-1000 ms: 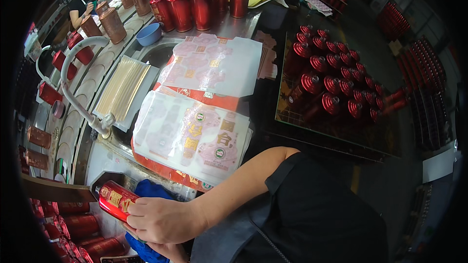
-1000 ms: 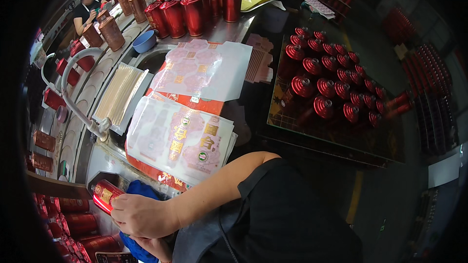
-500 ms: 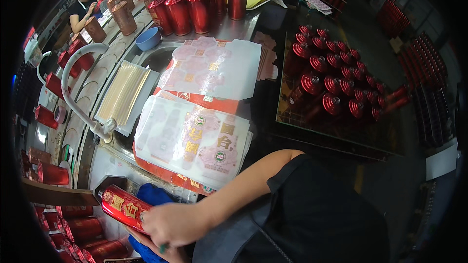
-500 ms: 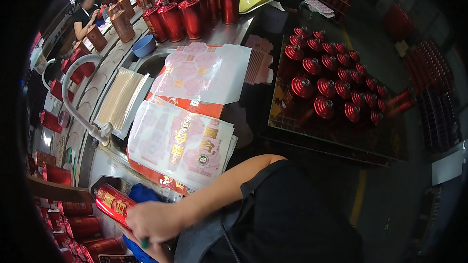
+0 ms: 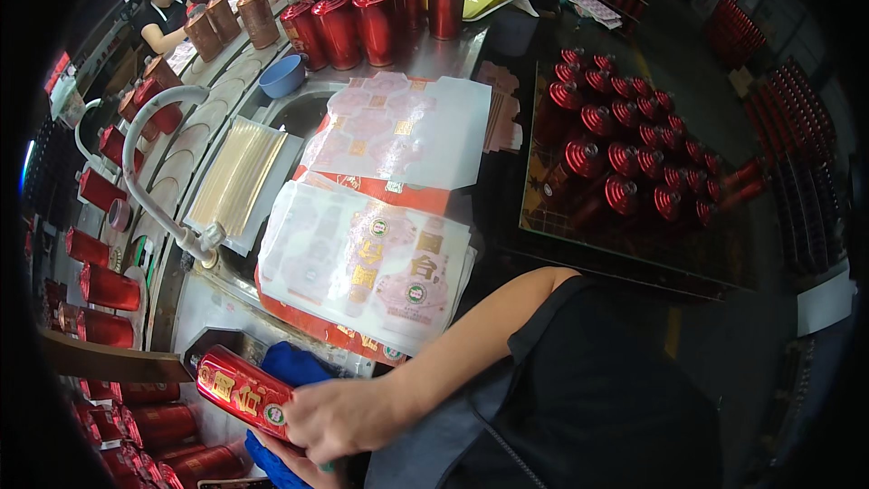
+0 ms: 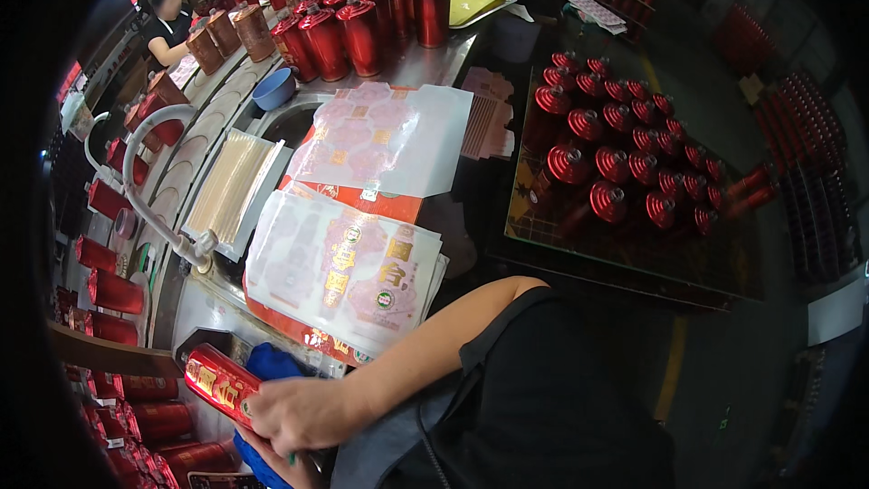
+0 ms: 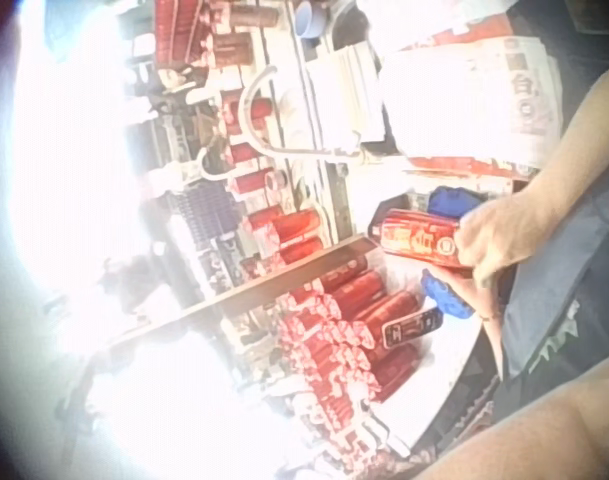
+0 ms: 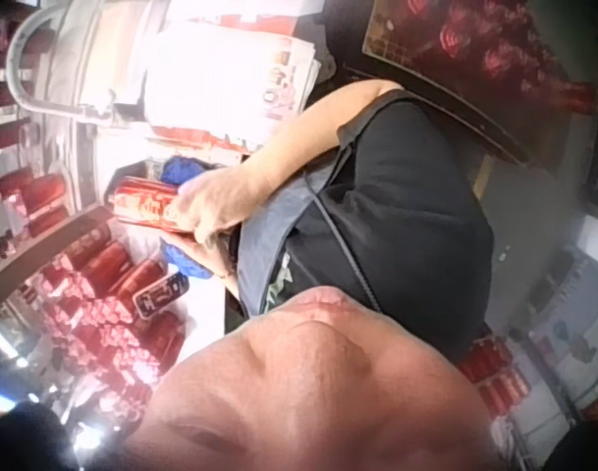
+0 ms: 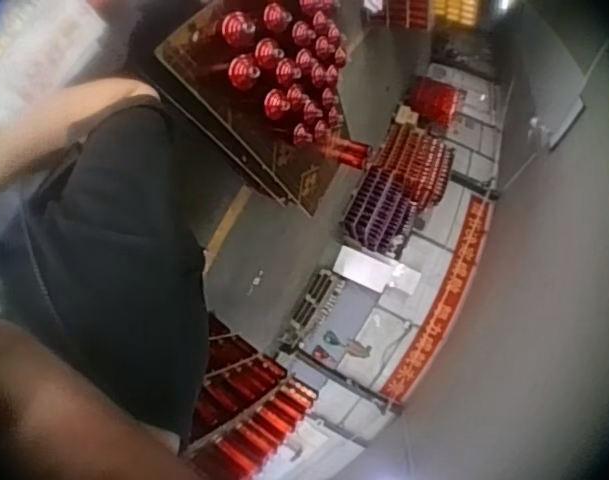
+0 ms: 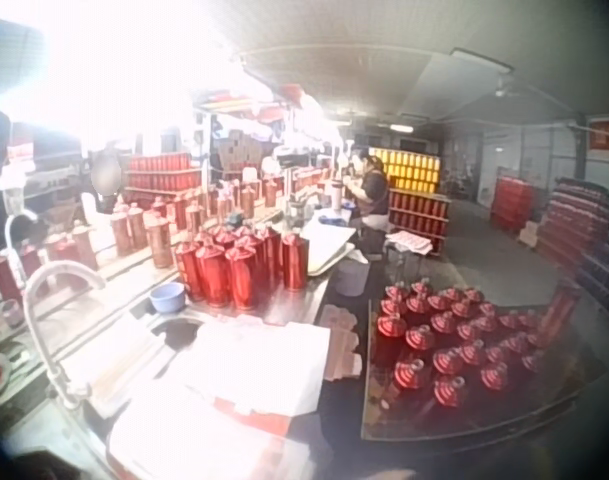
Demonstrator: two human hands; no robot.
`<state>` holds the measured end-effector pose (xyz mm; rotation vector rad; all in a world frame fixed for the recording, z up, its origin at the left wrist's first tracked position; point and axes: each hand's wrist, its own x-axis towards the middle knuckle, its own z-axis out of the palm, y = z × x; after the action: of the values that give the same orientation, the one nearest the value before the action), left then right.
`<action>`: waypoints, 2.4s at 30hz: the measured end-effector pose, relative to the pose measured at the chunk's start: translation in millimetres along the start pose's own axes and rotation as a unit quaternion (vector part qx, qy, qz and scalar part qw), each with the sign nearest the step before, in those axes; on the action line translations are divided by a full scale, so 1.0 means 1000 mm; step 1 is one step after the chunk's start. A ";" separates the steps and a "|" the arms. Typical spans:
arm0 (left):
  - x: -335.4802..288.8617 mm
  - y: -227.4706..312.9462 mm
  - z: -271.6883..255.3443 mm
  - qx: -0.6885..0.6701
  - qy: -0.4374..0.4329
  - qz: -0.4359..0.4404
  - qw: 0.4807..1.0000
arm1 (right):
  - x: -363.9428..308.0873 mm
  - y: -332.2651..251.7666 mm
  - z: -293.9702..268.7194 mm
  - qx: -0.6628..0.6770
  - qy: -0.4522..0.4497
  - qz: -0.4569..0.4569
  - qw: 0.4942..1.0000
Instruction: The person wipes the exterior of red cylindrical containers using a green cloth and a blue cloth. They rotate the containers to clean different sides and then place them back on the table among many similar items.
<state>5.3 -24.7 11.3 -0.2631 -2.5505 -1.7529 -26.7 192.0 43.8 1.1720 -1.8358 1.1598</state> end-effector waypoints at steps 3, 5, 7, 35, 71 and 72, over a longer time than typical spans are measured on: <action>0.001 -0.007 0.000 -0.011 0.006 -0.005 1.000 | 0.002 0.001 0.001 0.079 -0.049 0.082 0.992; 0.004 0.016 0.008 0.019 -0.003 -0.014 1.000 | 0.011 0.014 -0.008 0.037 -0.044 0.175 0.983; 0.005 0.028 0.012 0.030 -0.007 -0.004 1.000 | 0.012 0.021 -0.008 -0.004 0.017 0.192 0.981; -0.008 -0.003 -0.010 0.051 -0.033 -0.079 0.995 | -0.002 -0.008 -0.002 0.042 0.062 0.105 0.992; -0.006 0.021 -0.001 0.083 -0.036 -0.059 0.994 | -0.004 -0.016 0.007 -0.056 0.104 0.152 0.981; -0.006 0.021 -0.001 0.082 -0.035 -0.057 0.994 | -0.004 -0.016 0.008 -0.058 0.106 0.151 0.981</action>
<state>14.4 -19.1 30.6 -0.1801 -2.7917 -1.5819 -11.2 182.9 42.5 0.6900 -1.9271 1.2691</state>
